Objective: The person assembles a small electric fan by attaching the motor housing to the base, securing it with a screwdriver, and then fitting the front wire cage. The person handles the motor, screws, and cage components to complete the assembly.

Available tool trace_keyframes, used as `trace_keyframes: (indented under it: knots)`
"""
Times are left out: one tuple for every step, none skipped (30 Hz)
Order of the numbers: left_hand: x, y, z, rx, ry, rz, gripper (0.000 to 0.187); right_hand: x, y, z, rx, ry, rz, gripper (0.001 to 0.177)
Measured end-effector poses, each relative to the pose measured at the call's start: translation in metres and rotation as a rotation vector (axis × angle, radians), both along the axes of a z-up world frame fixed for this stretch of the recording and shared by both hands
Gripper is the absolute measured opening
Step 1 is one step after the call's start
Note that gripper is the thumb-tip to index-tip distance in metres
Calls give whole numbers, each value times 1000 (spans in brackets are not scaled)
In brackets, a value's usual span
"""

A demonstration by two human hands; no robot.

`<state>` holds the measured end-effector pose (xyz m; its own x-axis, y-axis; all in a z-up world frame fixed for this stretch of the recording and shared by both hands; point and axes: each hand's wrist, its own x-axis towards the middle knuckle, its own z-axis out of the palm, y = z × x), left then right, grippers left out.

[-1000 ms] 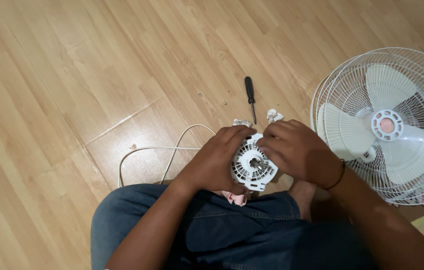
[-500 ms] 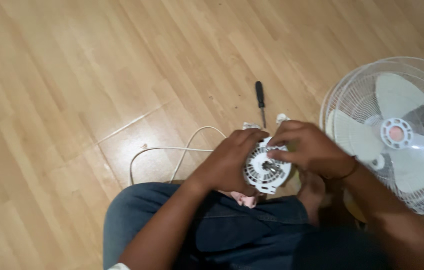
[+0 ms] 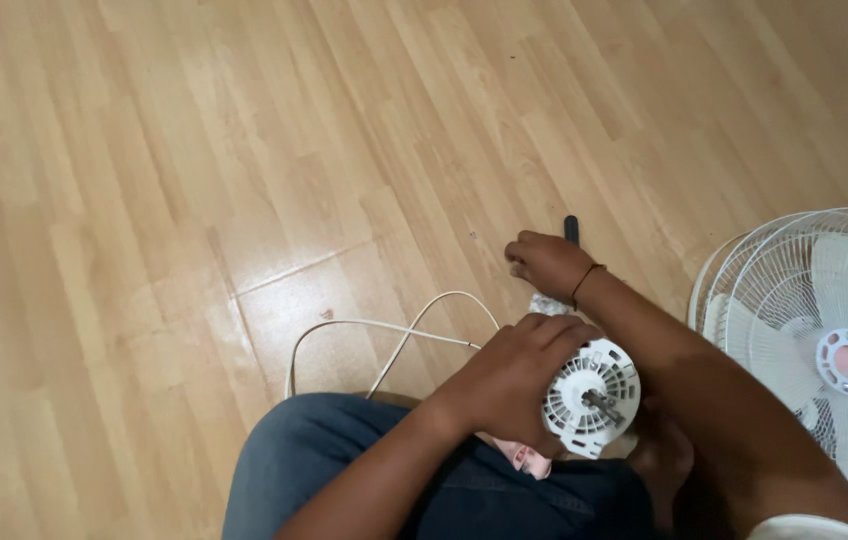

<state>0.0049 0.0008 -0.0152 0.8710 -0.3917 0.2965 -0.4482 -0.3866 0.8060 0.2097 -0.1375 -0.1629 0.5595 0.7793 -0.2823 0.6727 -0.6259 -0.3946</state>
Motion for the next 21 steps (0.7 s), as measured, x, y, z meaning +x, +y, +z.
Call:
trace_keyframes:
  knots:
    - [-2, -1, -2, -14, -1, 1, 114, -3, -3, -6, -5, -18, 28, 12]
    - [-3, -2, -5, -28, -1, 2, 115, -5, -8, -8, -10, -37, 56, 10]
    - [-4, -2, -5, -25, 6, -1, 114, -7, -11, -7, 13, -1, 18, 10]
    - [-5, -3, -6, -22, 13, -5, 114, -10, -13, -3, 36, 33, -20, 10]
    - [-4, -2, -6, -10, 10, -9, 114, -11, -14, 4, 67, 58, -60, 9]
    - [-5, -2, -5, -13, 6, -9, 114, -15, -19, 15, 140, 59, -100, 9]
    - [-2, -2, -4, -17, 1, -10, 114, -17, -25, 29, 210, 59, -142, 10]
    - [-1, -1, -2, -22, -3, -11, 114, -21, -32, 45, 280, 58, -184, 11]
    - [0, -1, -1, -24, -11, -12, 113, -27, -42, 64, 348, 30, -247, 11]
    - [0, 0, -1, -25, -18, -12, 113, -38, -54, 83, 416, 2, -308, 11]
    - [-1, -1, -1, -26, -19, -21, 112, -51, -68, 103, 457, 9, -403, 13]
    - [-2, -1, 0, -27, -8, -24, 113, -65, -83, 122, 498, 16, -497, 14]
    - [-1, -1, 1, -25, 3, -25, 114, -81, -98, 142, 540, 57, -548, 16]
    - [-1, -2, 1, -22, 13, -27, 114, -97, -110, 159, 584, 99, -599, 19]
    - [-1, -2, 2, -24, 11, -24, 114, -117, -118, 171, 599, 97, -706, 19]
    - [-2, -2, 2, -26, 10, -21, 113, -137, -126, 181, 613, 95, -813, 19]
    - [-2, -2, 2, -27, 7, -17, 112, -157, -132, 188, 641, 246, -891, 19]
    - [-3, -3, 2, -23, 10, -18, 112, -177, -136, 192, 667, 400, -965, 20]
    - [-3, -3, 3, -18, 15, -17, 112, -194, -133, 188, 657, 448, -946, 23]
    - [-4, -3, 3, -13, 20, -15, 112, -208, -130, 183, 648, 495, -927, 31]
    - [-4, -3, 4, 0, 24, -16, 113, -222, -122, 174, 683, 528, -925, 26]
